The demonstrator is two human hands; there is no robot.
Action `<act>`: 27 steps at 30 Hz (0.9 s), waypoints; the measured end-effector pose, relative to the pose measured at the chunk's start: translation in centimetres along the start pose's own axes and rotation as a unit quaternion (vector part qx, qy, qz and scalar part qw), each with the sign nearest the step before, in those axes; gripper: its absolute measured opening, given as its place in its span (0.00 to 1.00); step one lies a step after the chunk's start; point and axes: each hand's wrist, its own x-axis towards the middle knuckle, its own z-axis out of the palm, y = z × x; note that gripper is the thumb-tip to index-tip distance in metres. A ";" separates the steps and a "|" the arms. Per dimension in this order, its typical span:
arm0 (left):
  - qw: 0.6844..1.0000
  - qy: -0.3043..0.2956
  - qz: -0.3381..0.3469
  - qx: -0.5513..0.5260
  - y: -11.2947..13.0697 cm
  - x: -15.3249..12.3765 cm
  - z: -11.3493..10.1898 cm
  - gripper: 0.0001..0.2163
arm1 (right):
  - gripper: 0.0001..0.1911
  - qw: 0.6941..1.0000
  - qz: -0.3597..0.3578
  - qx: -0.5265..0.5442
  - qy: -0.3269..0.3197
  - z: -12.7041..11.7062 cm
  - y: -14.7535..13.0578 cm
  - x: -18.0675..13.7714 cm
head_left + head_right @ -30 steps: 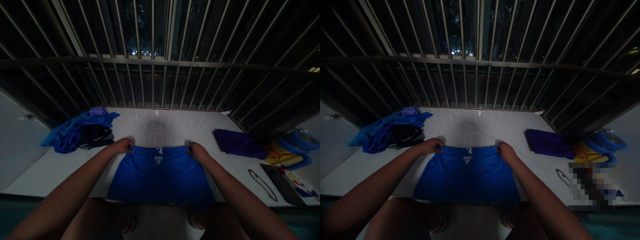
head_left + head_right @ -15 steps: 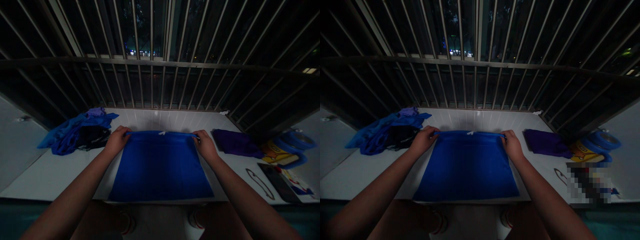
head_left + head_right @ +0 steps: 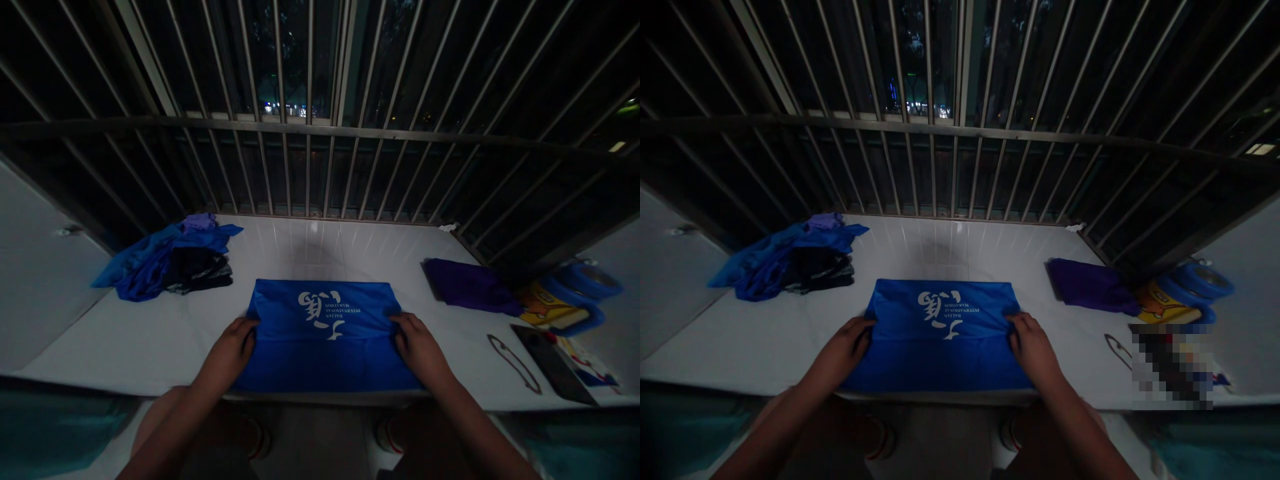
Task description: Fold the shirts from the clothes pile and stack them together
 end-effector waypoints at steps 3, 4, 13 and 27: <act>0.997 0.001 -0.076 0.015 1.3 1.2 0.5 0.19 | 0.21 1.000 0.012 0.009 -0.012 0.2 -0.9 0.7; 0.996 -0.009 -0.093 0.013 1.7 1.6 0.6 0.20 | 0.19 1.000 0.010 0.017 -0.012 0.5 -1.1 0.8; 0.991 0.001 -0.123 -0.050 1.3 3.4 -0.6 0.15 | 0.15 0.997 -0.007 0.069 0.033 0.3 -2.9 0.4; 0.997 0.017 0.065 0.023 1.2 -0.9 -0.6 0.15 | 0.22 0.999 -0.034 -0.007 0.028 0.3 -2.8 -2.1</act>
